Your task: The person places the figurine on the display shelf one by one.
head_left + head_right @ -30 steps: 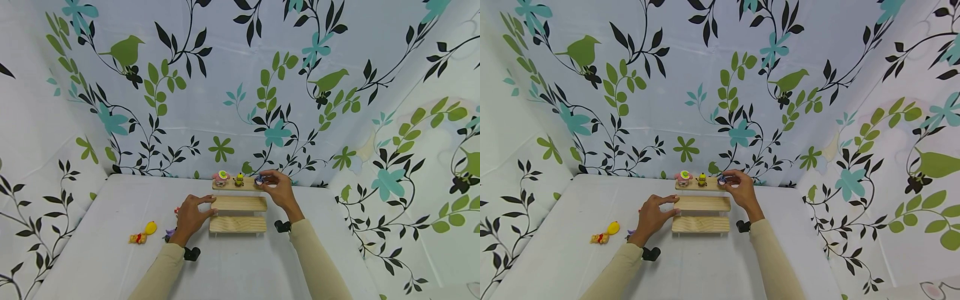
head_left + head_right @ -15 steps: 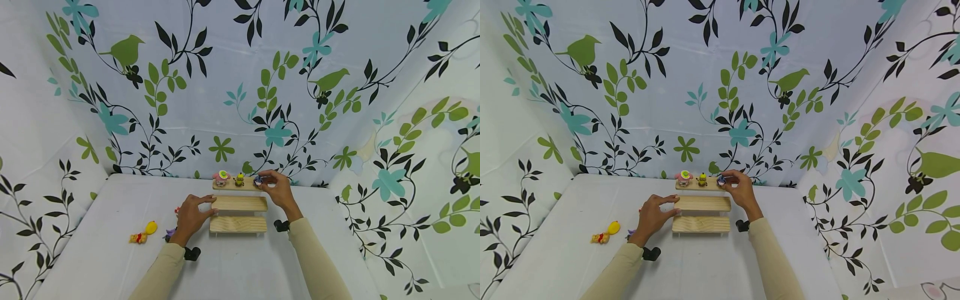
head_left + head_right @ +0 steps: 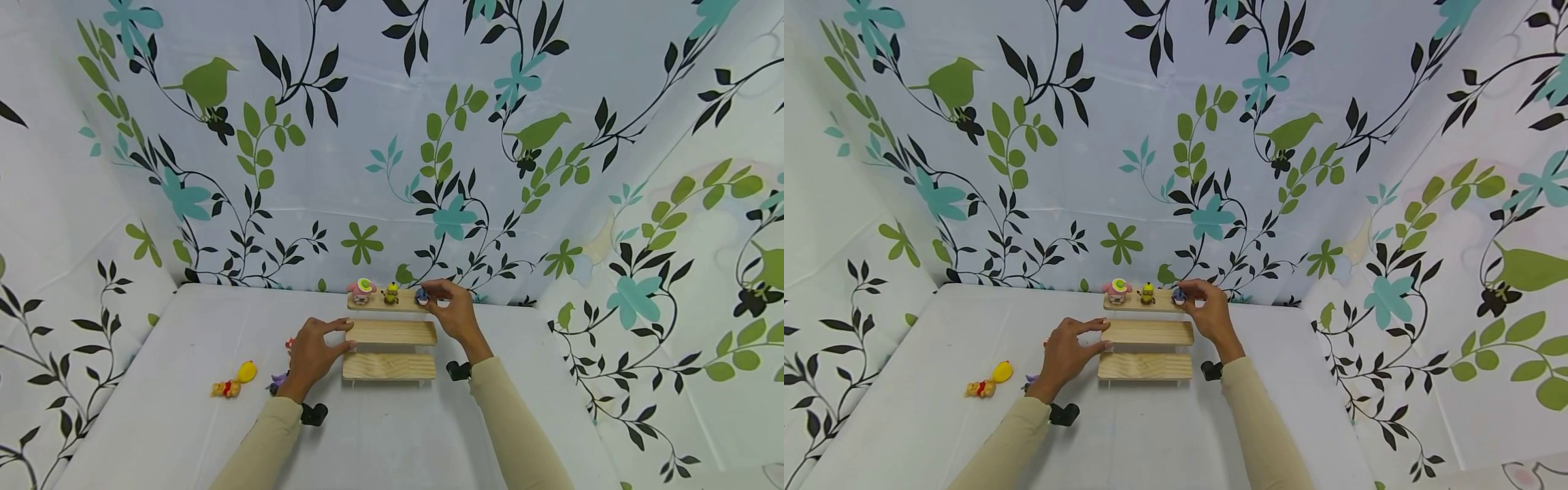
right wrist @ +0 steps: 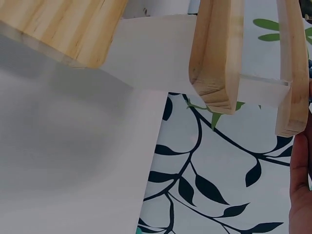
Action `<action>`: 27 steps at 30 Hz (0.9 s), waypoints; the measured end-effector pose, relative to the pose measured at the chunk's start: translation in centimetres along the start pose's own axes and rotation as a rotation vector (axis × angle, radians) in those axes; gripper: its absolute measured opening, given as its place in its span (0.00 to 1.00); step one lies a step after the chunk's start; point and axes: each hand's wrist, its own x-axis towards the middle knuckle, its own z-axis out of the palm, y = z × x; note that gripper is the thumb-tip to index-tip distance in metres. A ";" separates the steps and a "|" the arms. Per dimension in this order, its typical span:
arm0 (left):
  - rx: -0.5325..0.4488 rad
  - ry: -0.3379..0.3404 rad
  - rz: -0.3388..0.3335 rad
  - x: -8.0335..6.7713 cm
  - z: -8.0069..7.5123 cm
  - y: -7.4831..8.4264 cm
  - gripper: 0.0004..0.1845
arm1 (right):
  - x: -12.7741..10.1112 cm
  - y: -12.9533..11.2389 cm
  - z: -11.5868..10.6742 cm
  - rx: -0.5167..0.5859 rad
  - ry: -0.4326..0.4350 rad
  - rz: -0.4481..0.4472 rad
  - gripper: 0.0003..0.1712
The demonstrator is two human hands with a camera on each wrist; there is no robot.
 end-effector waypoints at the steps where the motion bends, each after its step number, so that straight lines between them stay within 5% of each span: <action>1: 0.000 0.002 0.001 0.0 0.0 0.0 0.26 | 0.0 0.0 0.0 -0.005 0.001 0.000 0.20; 27: -0.001 0.013 0.015 0.1 0.2 -0.2 0.26 | -2.1 -0.5 -3.4 -0.016 0.077 -0.026 0.24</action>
